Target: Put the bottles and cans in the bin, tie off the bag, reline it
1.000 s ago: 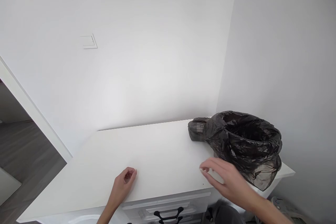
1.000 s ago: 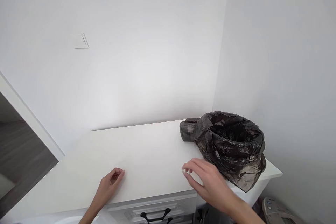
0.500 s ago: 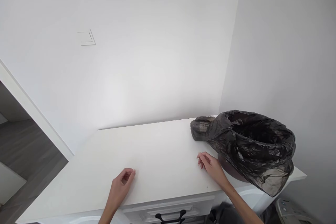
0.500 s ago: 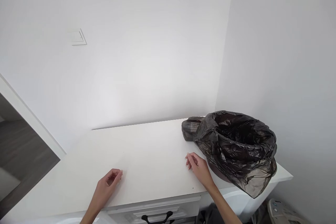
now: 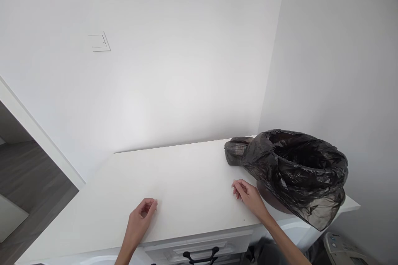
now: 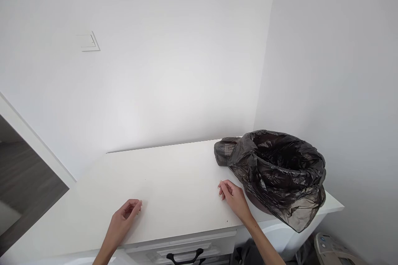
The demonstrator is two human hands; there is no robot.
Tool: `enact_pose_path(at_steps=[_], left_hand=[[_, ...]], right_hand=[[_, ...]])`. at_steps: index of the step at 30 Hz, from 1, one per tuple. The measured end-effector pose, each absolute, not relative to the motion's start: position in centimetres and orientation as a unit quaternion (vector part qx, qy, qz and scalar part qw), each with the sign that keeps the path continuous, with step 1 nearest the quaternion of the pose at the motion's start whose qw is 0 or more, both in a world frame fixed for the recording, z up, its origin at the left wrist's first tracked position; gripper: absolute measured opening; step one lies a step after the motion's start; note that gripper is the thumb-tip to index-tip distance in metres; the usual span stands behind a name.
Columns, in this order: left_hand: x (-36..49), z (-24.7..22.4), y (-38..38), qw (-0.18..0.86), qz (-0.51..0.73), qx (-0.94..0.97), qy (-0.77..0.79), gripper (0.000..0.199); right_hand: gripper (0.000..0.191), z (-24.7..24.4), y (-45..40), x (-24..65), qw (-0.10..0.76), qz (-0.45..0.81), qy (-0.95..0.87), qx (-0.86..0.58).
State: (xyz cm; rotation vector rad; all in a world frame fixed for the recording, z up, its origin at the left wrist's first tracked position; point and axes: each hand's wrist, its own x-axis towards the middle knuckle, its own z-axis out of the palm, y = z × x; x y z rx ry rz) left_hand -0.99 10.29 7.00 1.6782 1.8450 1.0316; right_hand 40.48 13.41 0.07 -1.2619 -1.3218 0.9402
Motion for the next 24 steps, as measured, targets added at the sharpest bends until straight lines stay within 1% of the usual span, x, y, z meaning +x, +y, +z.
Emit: enact_pose_path(at_steps=[4,10,24], left_hand=[[-0.86,7.12,10.18,0.210,0.376,0.614,0.662,0.046],[-0.91,7.07,10.26,0.222,0.368,0.606,0.669,0.043],[-0.90,6.95,10.25,0.220,0.370,0.607,0.668,0.044]], right_hand=[[0.055,-0.01,13.48,40.50,0.520,0.386,-0.552,-0.525],[0.053,-0.07,13.47,40.50,0.520,0.390,-0.553,-0.521],[0.056,-0.18,13.57,40.51,0.519,0.390,-0.546,-0.529]])
